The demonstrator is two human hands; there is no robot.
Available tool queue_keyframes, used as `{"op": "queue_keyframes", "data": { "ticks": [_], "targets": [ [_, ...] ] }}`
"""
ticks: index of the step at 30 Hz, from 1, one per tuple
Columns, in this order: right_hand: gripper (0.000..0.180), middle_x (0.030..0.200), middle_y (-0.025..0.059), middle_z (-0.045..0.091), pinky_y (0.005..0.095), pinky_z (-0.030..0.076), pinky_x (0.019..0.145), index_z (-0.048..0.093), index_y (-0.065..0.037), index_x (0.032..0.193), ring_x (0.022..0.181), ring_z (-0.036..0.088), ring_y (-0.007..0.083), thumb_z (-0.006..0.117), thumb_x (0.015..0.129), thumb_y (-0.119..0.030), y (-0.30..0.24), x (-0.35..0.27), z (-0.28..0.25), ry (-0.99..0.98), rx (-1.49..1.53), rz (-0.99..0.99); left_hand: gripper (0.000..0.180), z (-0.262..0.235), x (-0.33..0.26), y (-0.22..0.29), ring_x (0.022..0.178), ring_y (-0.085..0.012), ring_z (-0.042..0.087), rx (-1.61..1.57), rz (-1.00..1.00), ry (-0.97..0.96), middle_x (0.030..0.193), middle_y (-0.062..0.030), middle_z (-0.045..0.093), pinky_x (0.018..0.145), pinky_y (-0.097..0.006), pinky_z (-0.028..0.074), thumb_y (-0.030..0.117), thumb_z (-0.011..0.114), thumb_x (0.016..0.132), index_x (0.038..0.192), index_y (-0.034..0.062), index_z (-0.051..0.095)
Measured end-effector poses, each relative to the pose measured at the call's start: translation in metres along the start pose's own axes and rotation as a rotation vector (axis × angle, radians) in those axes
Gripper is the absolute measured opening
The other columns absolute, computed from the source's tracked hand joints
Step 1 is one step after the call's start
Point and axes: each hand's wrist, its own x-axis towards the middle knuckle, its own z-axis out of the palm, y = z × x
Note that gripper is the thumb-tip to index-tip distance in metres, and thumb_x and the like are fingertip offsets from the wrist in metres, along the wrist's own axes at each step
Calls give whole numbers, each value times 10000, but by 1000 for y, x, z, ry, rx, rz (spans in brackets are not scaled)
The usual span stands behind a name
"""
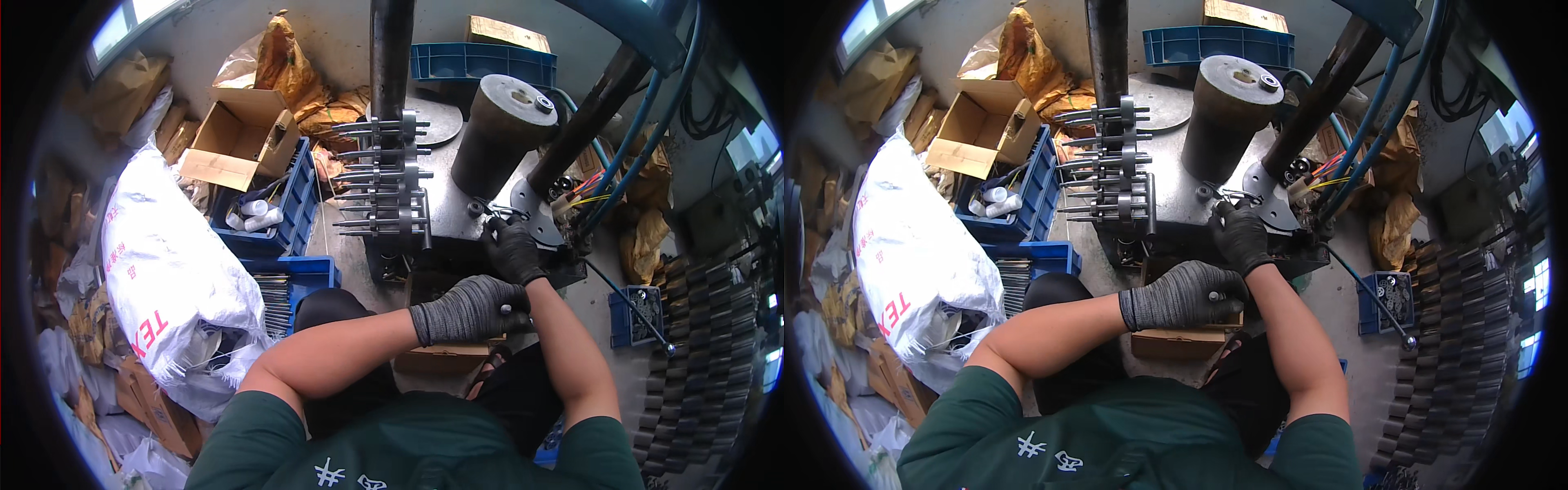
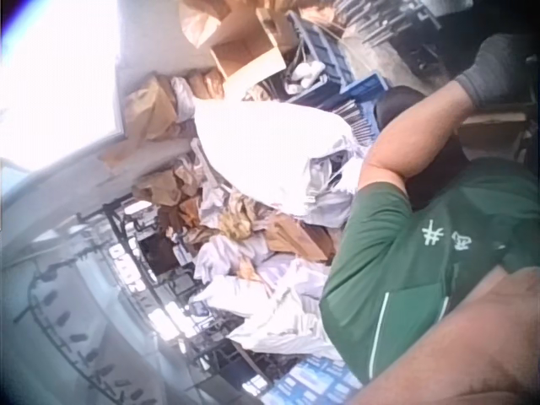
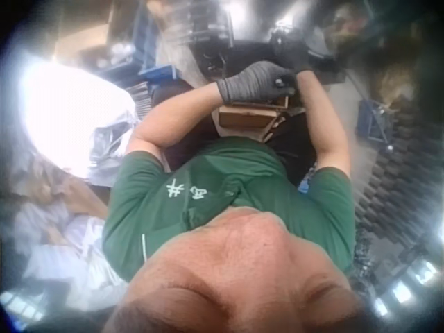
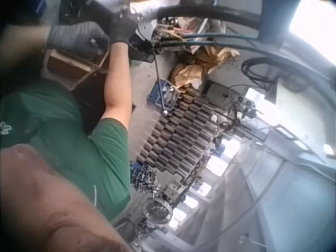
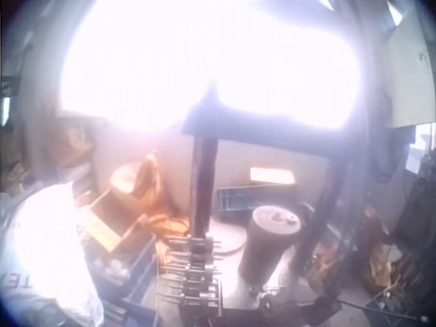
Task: Assembling mechanical components and using an industrial press to secure them.
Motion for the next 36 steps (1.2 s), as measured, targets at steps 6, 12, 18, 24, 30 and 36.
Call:
{"op": "queue_keyframes", "data": {
  "ticks": [6, 12, 18, 24, 30, 36],
  "targets": [
    [234, 950, 238, 669, 523, 561, 754, 702, -56, 960, 855, 696, 398, 720, 875, -273, 0, 5, 2, -49, 7, 19, 257, 5, -7, -5, 895, -337, 735, 77, -47, -43, 918, -146, 749, 840, -438, 580, 327, 694, 938, 1096, 132, 747],
    [156, 929, 165, 682, 412, 564, 767, 702, -42, 965, 861, 708, 308, 751, 859, -145, 24, 30, -43, 273, 330, -50, 288, -7, -6, 7, 899, -345, 730, 147, -86, 7, 917, -166, 741, 833, -452, 578, 348, 689, 933, 1118, 131, 737],
    [126, 888, 118, 688, 339, 563, 806, 707, -28, 968, 852, 708, 231, 776, 877, -81, 0, 127, -141, 660, 427, -233, 300, -14, -5, 3, 880, -350, 729, 216, -58, 37, 900, -166, 733, 811, -460, 575, 353, 675, 935, 1104, 112, 730],
    [203, 1000, 96, 746, 298, 553, 825, 755, -19, 1040, 887, 723, 177, 777, 915, -178, 19, 179, -155, 563, 277, -65, 294, -10, 3, 0, 873, -351, 728, 211, -56, 49, 903, -163, 735, 804, -460, 574, 350, 685, 927, 1101, 118, 733],
    [200, 1061, 115, 754, 317, 554, 863, 790, -41, 1057, 942, 726, 193, 764, 928, -191, 22, 184, -150, 369, 316, 53, 293, -13, -1, -5, 905, -344, 728, 187, -50, 73, 932, -156, 740, 825, -450, 576, 344, 690, 930, 1106, 112, 728],
    [350, 1144, 107, 742, 313, 549, 918, 689, -34, 1306, 1008, 717, 183, 706, 983, -168, 31, 159, -157, 420, 104, -262, 271, -21, -1, -1, 939, -337, 731, 39, -30, 130, 951, -159, 741, 853, -432, 575, 301, 697, 943, 1113, 90, 716]
  ]
}}
